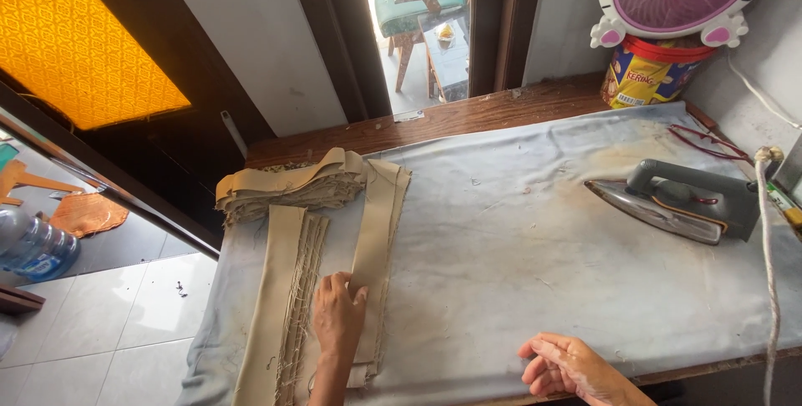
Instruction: The person irons several beige fabric strips one at a time on a covered ironing table. They pick up each strip, place it on the table, press it with an electric iron, and set it aside before moving to the next piece.
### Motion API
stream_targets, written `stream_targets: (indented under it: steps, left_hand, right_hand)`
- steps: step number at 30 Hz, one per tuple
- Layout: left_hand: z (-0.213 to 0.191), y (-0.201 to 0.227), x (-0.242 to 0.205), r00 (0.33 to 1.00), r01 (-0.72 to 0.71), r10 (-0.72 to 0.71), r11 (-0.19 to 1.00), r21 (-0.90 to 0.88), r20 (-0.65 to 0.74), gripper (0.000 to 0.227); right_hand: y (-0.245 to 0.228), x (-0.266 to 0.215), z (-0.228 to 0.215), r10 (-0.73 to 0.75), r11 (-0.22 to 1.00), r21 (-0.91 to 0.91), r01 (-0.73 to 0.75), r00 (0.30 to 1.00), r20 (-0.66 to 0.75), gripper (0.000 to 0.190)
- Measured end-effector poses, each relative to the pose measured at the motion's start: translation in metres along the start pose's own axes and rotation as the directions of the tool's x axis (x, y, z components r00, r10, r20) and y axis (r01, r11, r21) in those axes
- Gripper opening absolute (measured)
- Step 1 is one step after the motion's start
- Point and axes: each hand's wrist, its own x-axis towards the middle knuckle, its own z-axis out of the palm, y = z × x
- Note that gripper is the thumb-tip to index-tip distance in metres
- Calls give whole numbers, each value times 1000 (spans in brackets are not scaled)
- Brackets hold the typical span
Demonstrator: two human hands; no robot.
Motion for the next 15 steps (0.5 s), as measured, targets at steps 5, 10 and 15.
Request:
stream_targets:
  steps: [5, 10, 15]
  left_hand:
    - [-20, 38, -20, 998, 21, -13, 988, -151, 56, 9]
    - [-48, 122, -74, 937, 21, 156, 868, -497, 311, 25]
    - [-74, 154, -104, 649, 275, 510, 534, -799, 564, 27]
  right_hand:
    - [-3, -11, 8, -36, 998, 49, 35, 999, 23, 32]
    - [-13, -41, 26, 26, 968, 230, -105, 946, 322, 67]
    - [-12, 8, 14, -264, 716, 690, -103, 876, 404, 77]
